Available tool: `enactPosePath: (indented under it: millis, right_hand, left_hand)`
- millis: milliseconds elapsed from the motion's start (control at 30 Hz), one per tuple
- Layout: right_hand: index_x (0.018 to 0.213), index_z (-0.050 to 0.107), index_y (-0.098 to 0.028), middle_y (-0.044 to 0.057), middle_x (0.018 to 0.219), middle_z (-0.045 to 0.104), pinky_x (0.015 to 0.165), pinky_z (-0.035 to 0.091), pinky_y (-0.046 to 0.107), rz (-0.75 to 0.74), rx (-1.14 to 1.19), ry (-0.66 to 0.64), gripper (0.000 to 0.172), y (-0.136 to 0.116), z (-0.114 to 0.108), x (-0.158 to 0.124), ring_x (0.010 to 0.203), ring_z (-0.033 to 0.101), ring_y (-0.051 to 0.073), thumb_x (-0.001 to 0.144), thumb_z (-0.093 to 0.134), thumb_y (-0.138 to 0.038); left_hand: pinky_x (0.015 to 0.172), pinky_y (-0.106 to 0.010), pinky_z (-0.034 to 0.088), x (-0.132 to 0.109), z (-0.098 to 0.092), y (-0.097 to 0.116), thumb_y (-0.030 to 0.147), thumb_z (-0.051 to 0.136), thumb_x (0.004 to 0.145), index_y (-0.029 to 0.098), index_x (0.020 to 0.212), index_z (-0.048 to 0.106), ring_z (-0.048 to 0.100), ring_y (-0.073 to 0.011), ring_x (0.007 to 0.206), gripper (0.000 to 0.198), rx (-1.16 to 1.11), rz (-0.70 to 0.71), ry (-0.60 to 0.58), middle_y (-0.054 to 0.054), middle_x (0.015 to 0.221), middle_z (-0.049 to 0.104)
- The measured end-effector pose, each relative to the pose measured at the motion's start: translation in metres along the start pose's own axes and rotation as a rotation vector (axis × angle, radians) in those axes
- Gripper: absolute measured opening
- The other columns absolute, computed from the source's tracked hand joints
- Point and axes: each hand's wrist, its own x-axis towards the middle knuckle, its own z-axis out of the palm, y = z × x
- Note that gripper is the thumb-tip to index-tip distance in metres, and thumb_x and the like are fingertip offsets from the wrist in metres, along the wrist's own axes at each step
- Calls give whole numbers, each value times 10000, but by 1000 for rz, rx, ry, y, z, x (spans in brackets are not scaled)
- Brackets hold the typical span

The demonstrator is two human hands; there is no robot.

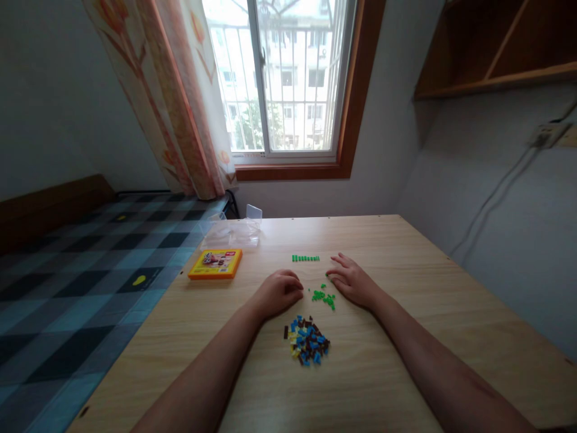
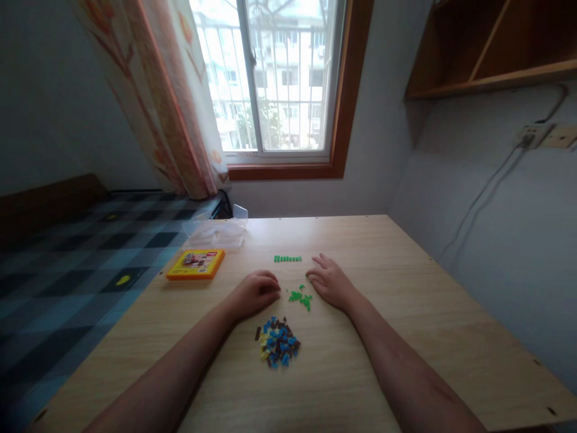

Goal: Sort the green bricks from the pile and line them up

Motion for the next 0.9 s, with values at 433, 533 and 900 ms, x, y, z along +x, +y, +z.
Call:
enactPosePath:
  millis: [433, 533, 900]
  right_hand:
    - [1114, 758, -223, 101, 1381, 610, 1182, 359, 503, 29, 126, 45, 309, 5, 5, 1, 1400, 458, 291, 857, 585, -216]
    - [1121, 759, -225, 98, 1407, 592, 1182, 359, 491, 41, 97, -1, 319, 3, 2, 1, 1412, 445, 293, 857, 581, -224]
    - [1113, 762, -219, 108, 1386, 603, 1186, 355, 463, 38, 80, -22, 298, 3, 3, 3, 1391, 466, 286, 870, 594, -256]
  left_hand:
    - [1066, -424, 468, -1, 1, -13, 293, 653, 874, 251, 1140, 757, 605, -256, 1195, 289, 101, -17, 0, -104, 1271, 668]
    - [1085, -438, 449, -2, 0, -9, 303, 661, 876, 275, 1166, 757, 582, -268, 1238, 307, 131, 17, -51, -111, 1313, 648]
    - [1114, -454, 421, -2, -4, -4, 287, 731, 804, 277, 1231, 731, 559, -287, 1273, 427, 126, -21, -83, -122, 1369, 617]
